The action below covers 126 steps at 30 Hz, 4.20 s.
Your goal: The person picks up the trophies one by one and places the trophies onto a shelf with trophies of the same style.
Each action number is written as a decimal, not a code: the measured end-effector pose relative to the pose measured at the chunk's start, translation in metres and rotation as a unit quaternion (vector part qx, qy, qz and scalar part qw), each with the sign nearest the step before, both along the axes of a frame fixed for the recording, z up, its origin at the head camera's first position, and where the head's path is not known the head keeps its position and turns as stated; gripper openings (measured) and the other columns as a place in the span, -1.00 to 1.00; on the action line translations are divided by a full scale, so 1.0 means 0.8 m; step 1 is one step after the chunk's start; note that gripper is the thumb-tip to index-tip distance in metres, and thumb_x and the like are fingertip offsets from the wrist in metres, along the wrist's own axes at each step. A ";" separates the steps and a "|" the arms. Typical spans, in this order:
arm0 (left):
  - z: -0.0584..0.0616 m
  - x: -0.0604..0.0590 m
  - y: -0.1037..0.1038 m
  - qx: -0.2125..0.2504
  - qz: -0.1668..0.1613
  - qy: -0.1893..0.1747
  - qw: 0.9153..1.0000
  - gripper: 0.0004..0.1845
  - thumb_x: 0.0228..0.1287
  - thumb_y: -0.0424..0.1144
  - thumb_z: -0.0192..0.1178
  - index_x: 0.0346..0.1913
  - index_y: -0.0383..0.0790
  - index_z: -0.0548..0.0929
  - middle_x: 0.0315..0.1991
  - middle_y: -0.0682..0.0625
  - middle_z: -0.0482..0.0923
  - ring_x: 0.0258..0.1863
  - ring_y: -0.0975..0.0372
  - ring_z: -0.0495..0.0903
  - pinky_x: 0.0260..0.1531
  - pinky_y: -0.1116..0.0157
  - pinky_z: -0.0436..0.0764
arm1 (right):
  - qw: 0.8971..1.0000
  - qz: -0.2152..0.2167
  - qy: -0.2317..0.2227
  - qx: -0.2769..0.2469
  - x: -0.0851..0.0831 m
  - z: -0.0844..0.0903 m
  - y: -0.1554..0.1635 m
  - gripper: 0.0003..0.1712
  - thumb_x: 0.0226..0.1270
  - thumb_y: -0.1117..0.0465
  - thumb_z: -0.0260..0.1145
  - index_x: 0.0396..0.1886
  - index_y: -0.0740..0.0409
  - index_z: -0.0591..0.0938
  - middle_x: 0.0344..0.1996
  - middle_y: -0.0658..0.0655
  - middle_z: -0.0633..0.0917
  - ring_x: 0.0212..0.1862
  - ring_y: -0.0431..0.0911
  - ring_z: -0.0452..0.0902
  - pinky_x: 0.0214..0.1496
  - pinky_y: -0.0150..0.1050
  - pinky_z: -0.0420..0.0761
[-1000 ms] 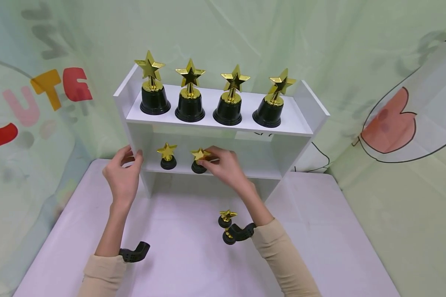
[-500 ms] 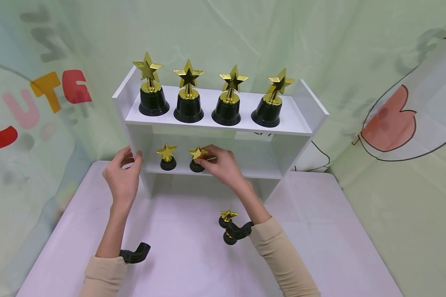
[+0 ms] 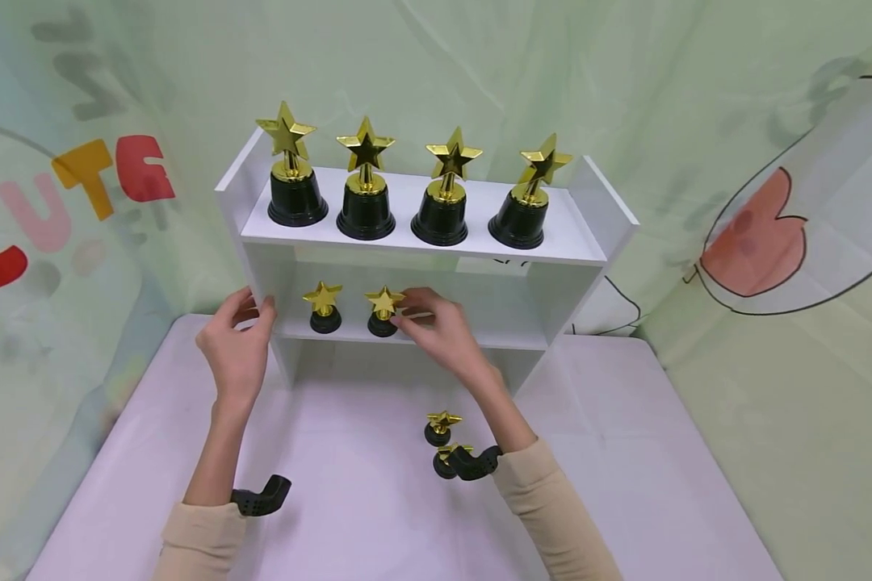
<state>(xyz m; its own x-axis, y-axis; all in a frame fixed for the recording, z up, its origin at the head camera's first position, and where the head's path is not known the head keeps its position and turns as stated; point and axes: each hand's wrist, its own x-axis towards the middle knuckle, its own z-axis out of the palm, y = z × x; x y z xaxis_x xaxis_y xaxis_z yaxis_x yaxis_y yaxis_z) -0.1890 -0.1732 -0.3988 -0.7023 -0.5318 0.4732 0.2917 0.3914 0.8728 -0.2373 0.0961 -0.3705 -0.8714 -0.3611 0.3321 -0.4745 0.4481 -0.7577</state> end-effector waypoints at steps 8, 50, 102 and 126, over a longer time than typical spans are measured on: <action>-0.001 -0.001 0.001 -0.001 0.000 -0.008 1.000 -0.70 0.39 -0.25 0.28 0.10 -0.28 0.76 -0.12 -0.23 0.75 -0.30 0.51 0.58 -0.26 0.63 0.55 | 0.999 0.003 0.043 -0.032 0.017 -0.008 0.015 -0.65 0.33 0.31 0.45 0.07 0.31 0.67 -0.01 0.25 0.75 0.03 0.10 0.73 0.08 -0.09 0.73; -0.001 -0.001 -0.002 -0.004 0.001 -0.010 1.000 -0.69 0.40 -0.23 0.29 0.11 -0.28 0.76 -0.10 -0.22 0.76 -0.30 0.50 0.58 -0.26 0.63 0.55 | 0.999 0.016 0.028 0.008 0.144 -0.127 0.111 -0.57 0.10 0.20 0.64 -0.01 0.10 0.75 -0.10 0.11 0.82 -0.06 -0.10 0.72 0.02 -0.21 0.71; 0.000 0.001 -0.001 -0.004 0.001 -0.002 1.000 -0.72 0.39 -0.26 0.29 0.08 -0.28 0.77 -0.15 -0.22 0.76 -0.32 0.51 0.59 -0.28 0.63 0.55 | 0.999 0.002 -0.011 -0.035 0.155 -0.196 0.126 -0.75 0.24 0.37 0.50 -0.10 0.07 0.77 -0.20 0.07 0.84 -0.19 -0.17 0.77 -0.06 -0.31 0.74; 0.000 0.003 -0.001 -0.005 0.003 0.001 1.000 -0.71 0.40 -0.23 0.29 0.08 -0.28 0.77 -0.11 -0.23 0.76 -0.30 0.50 0.59 -0.28 0.62 0.54 | 0.999 0.041 0.028 0.000 0.160 -0.156 0.117 -0.74 0.26 0.34 0.50 -0.06 0.06 0.78 -0.21 -0.01 0.84 -0.18 -0.14 0.78 -0.12 -0.26 0.76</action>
<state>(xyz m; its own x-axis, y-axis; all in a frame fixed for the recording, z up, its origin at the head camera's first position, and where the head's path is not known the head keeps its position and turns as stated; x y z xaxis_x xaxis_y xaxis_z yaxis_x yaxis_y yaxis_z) -0.1869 -0.1739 -0.3991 -0.6983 -0.5307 0.4803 0.2913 0.4022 0.8680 -0.1095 0.1897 -0.4956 -0.8193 -0.4303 0.3790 -0.5508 0.4071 -0.7286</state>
